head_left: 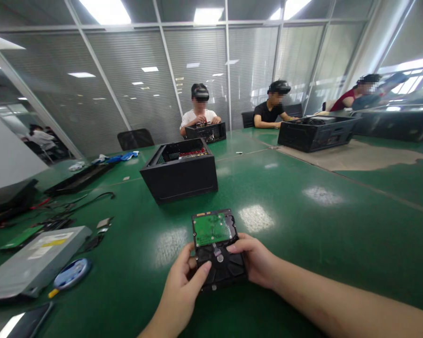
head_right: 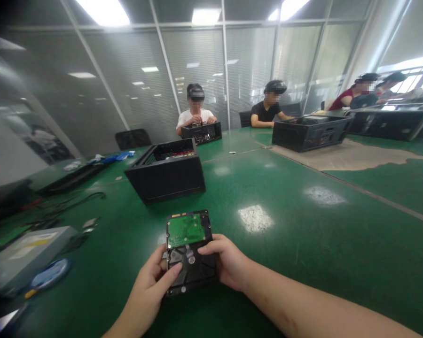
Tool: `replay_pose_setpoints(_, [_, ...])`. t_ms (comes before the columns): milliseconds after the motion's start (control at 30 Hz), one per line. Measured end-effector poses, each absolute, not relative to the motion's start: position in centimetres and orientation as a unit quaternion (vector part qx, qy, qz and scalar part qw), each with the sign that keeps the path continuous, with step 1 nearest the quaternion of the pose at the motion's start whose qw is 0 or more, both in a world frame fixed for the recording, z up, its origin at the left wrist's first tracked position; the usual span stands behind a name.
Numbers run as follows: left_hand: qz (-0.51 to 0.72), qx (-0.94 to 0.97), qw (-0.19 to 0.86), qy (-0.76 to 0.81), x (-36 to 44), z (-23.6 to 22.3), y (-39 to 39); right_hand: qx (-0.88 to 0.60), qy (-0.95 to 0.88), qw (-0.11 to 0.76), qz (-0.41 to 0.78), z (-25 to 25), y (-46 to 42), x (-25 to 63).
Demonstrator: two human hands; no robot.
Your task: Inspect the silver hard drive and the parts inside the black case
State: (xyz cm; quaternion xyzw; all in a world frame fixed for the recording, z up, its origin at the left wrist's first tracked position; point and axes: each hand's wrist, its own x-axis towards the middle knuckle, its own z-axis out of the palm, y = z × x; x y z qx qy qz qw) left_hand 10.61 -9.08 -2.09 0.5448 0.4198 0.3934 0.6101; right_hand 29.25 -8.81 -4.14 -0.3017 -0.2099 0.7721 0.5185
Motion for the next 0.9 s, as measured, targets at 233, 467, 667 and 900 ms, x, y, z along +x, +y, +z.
replay_pose_setpoints(233, [0.382, 0.569, 0.596, 0.417, 10.06, -2.81, -8.77, -0.271, -0.178, 0.492, 0.808, -3.72, -8.86, 29.07])
replay_pose_setpoints(467, [0.373, 0.584, 0.589, 0.417, 10.04, -2.98, -8.86, -0.277, -0.170, 0.476, 0.817, -3.68, -8.64, 28.88])
replay_pose_setpoints(667, [0.390, 0.554, 0.614, 0.405, 10.16, -2.27, -9.19, -0.296, -0.170, 0.486, 0.805, -3.85, -8.49, 28.90])
replay_pose_setpoints(900, [0.394, 0.573, 0.605, 0.388, 9.96, -2.32, -9.05, -0.315, -0.193, 0.485, 0.793, -3.36, -8.95, 29.06])
